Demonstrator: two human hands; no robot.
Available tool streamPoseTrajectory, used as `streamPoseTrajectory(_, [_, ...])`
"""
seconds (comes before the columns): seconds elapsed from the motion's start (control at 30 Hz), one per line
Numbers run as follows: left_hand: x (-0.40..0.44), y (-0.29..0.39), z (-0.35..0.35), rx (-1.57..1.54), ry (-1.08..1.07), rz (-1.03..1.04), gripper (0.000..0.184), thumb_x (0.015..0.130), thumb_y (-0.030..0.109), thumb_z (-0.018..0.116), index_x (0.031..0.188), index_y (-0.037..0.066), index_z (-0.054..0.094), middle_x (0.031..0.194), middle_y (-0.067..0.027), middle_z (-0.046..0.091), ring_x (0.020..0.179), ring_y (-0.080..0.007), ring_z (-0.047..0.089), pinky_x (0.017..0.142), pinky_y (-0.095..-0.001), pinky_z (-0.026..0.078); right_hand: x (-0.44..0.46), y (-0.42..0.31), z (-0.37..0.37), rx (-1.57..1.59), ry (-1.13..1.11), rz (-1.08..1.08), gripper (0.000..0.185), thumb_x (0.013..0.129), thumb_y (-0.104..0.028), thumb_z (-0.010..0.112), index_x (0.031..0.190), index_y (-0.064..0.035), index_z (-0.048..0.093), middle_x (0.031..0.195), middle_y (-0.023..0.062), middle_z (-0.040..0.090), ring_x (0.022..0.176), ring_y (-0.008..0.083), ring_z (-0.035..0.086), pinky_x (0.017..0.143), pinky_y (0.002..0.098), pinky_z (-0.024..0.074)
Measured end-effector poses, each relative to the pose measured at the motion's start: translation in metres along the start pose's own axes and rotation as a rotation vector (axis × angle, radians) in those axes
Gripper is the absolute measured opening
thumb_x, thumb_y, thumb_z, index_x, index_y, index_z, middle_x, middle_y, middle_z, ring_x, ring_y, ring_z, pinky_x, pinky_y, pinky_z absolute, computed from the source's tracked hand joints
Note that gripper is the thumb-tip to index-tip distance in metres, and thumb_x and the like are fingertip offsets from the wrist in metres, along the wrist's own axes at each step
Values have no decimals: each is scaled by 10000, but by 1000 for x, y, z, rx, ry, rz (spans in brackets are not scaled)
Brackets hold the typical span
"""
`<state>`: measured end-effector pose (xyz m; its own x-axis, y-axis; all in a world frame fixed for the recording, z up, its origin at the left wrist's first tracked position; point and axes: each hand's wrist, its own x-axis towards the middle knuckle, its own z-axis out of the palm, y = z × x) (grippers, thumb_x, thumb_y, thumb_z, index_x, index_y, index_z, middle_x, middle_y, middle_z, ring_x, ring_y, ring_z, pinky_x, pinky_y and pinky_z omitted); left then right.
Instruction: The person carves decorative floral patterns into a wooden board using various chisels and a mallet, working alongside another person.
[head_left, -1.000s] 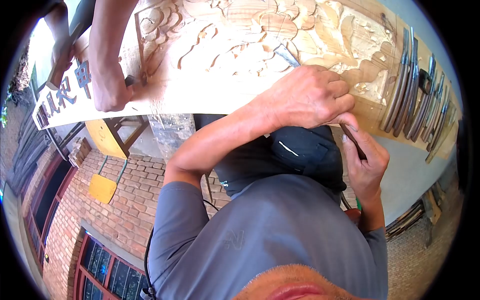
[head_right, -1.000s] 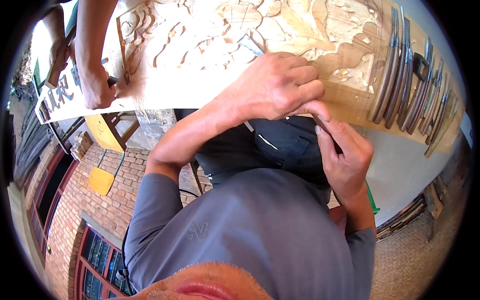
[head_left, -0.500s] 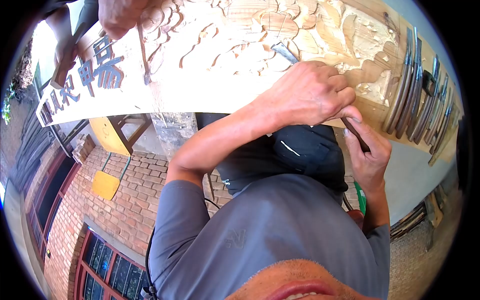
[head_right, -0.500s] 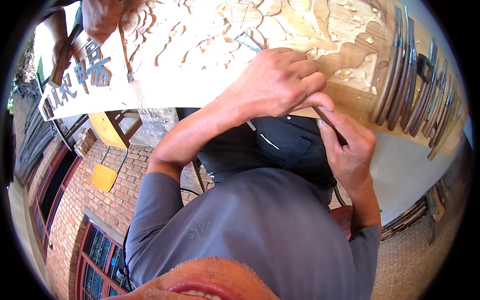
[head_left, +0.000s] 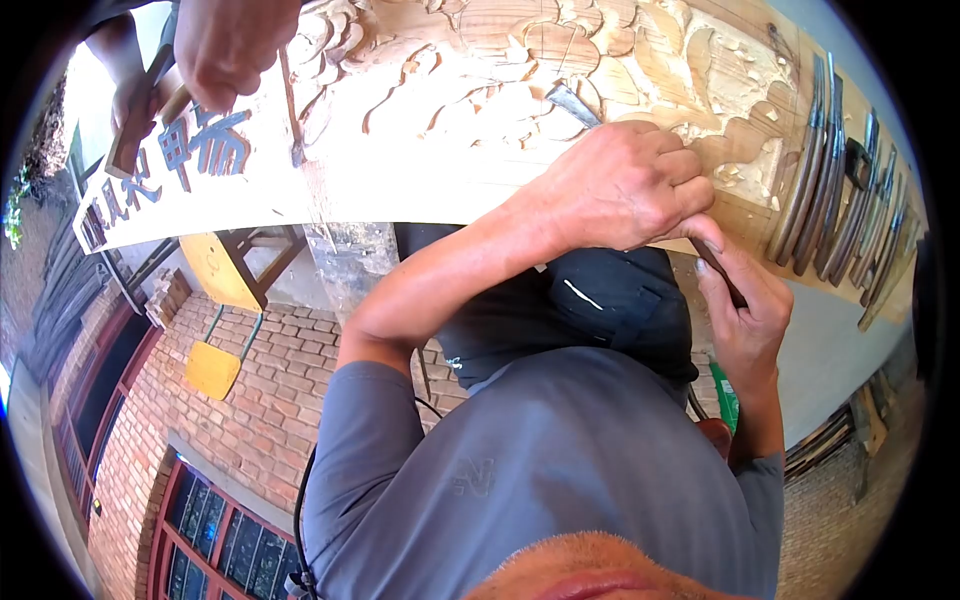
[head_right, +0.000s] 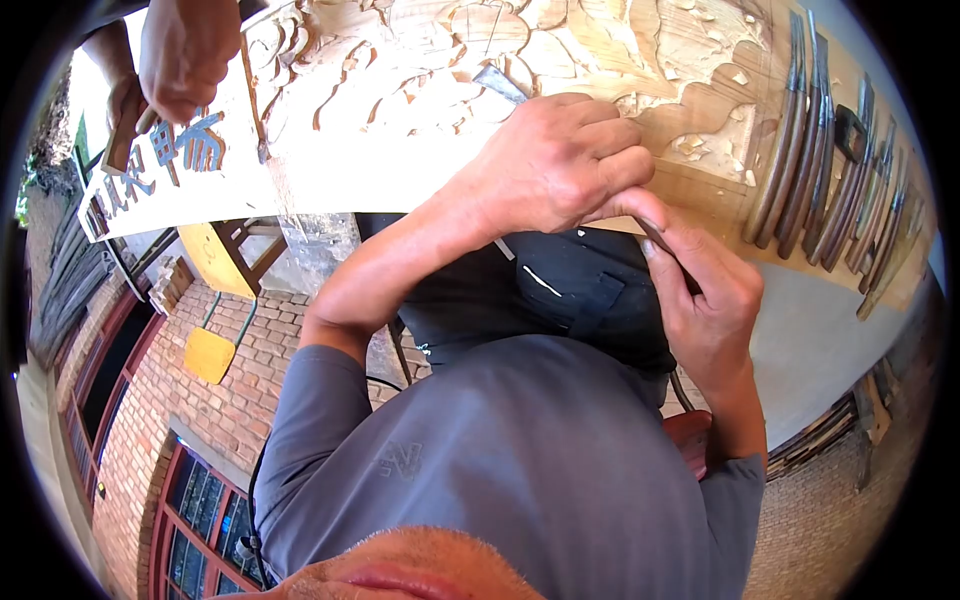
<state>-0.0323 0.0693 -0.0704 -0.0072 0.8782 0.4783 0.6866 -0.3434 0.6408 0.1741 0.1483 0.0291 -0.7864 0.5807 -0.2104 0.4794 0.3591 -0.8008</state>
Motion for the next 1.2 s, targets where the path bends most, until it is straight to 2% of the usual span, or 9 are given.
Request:
streamPoseTrajectory(0.17, [-1, -3, 3, -66, 66, 35, 449, 941, 477, 796, 804, 113, 572, 768, -34, 517, 706, -253, 602, 612, -395, 517, -6, -3, 0, -60, 25, -21, 333, 953, 150, 768, 1272, 57, 794, 989, 147, 807, 829, 170, 745, 767, 297, 589])
streamPoseTrajectory(0.27, [-2, -3, 3, -63, 58, 40, 443, 939, 474, 796, 807, 113, 577, 771, -32, 517, 707, -252, 601, 613, -397, 517, -10, -7, 0, -67, 21, 26, 327, 954, 145, 774, 1269, 59, 792, 1018, 166, 817, 854, 181, 763, 773, 305, 595])
streamPoseTrajectory(0.47, [1, -3, -1, -77, 84, 40, 436, 937, 466, 796, 807, 114, 575, 774, -32, 516, 700, -249, 597, 608, -395, 515, -3, -22, -5, -17, 15, 77, 327, 961, 148, 754, 1275, 66, 788, 1118, 194, 839, 978, 212, 815, 865, 312, 618])
streamPoseTrajectory(0.67, [1, -3, 3, -46, 58, 1, 439, 944, 461, 792, 813, 105, 570, 769, -47, 528, 702, -264, 607, 603, -398, 516, 7, -8, -7, 87, -43, 84, 411, 951, 178, 710, 1335, 51, 785, 1156, 164, 847, 1050, 186, 813, 901, 304, 619])
streamPoseTrajectory(0.93, [2, -3, 4, -8, 15, -66, 435, 964, 454, 790, 819, 99, 585, 772, -59, 572, 735, -279, 657, 610, -415, 534, 7, 14, -4, 105, -37, 65, 404, 955, 160, 725, 1338, 47, 788, 1158, 168, 850, 1014, 174, 805, 882, 302, 619])
streamPoseTrajectory(1.07, [4, -3, 2, 23, -9, -85, 432, 972, 458, 785, 826, 96, 601, 774, -61, 588, 739, -280, 670, 612, -418, 538, 6, 22, 0, 95, -13, 10, 350, 969, 113, 766, 1315, 63, 780, 1034, 117, 827, 840, 103, 710, 762, 267, 568])
streamPoseTrajectory(1.17, [3, -3, 3, 27, -31, -109, 431, 982, 471, 777, 829, 101, 620, 772, -62, 604, 741, -280, 689, 617, -415, 548, 6, 22, 4, 57, -7, -5, 307, 962, 116, 772, 1262, 60, 799, 1093, 184, 847, 955, 180, 808, 850, 318, 619])
streamPoseTrajectory(1.2, [3, -2, 5, 25, -28, -114, 436, 986, 477, 774, 820, 103, 624, 763, -60, 607, 733, -281, 691, 620, -413, 551, 4, 22, 6, 48, 8, -11, 299, 961, 113, 778, 1254, 59, 800, 1083, 182, 845, 941, 187, 808, 841, 317, 617])
